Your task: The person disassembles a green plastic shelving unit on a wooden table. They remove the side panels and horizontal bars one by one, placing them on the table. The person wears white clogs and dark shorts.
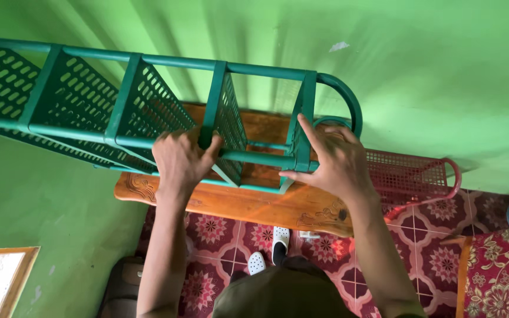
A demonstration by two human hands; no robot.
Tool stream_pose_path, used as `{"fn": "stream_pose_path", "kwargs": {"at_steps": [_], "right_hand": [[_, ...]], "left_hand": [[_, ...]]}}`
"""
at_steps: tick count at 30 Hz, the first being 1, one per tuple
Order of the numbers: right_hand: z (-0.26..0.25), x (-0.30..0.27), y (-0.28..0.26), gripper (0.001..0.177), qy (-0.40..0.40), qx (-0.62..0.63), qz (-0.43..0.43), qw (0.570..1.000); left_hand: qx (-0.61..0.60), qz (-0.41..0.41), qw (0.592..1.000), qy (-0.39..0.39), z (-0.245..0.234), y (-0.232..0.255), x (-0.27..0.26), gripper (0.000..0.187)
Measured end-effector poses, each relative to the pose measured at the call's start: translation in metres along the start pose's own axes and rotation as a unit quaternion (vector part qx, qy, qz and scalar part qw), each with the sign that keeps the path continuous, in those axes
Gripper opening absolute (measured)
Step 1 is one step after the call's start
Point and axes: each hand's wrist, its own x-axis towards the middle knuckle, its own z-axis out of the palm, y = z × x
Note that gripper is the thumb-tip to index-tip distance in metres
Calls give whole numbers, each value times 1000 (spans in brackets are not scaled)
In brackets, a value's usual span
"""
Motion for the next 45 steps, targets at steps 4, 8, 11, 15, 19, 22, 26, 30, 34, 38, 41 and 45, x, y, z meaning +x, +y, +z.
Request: {"fn": "stream_pose_path", "kwargs": {"at_steps": [4,8,11,15,19,22,26,30,34,38,41,45], "right_hand": [[-5,16,25,115,-36,21,-5,999],[3,24,39,110,-33,38,-14,999],[18,27,44,113,-45,22,-9,999],[41,33,46,115,-19,36,-40,998],[56,41,43,116,-49,46,-31,997],[56,43,43,114,-18,63,-54,996],[37,44,52,83,-55,141,-57,987],[20,44,63,44,-124,110,-115,979],[23,46,68,29,-147,90,-166,971],[33,51,74,16,-150,73,-221,961],[37,52,80,14,-118,65,-261,956],[40,50,86,16,-94,47,-274,956]], "left_hand": [[60,-5,998,0,5,6,21,47],[29,-9,999,40,11,6,29,39],[41,-9,996,77,13,-1,34,35],[15,-108,992,55,10,-8,43,30],[72,-3,991,111,8,8,52,36],[-27,106,993,45,16,43,53,48],[-160,234,958,-51,19,74,57,60],[-128,227,957,-129,16,85,60,59],[-74,240,955,-157,20,86,57,59],[-46,253,955,-148,26,83,54,57],[7,274,953,-132,32,81,52,57],[-40,283,957,-44,41,81,51,52]]}}
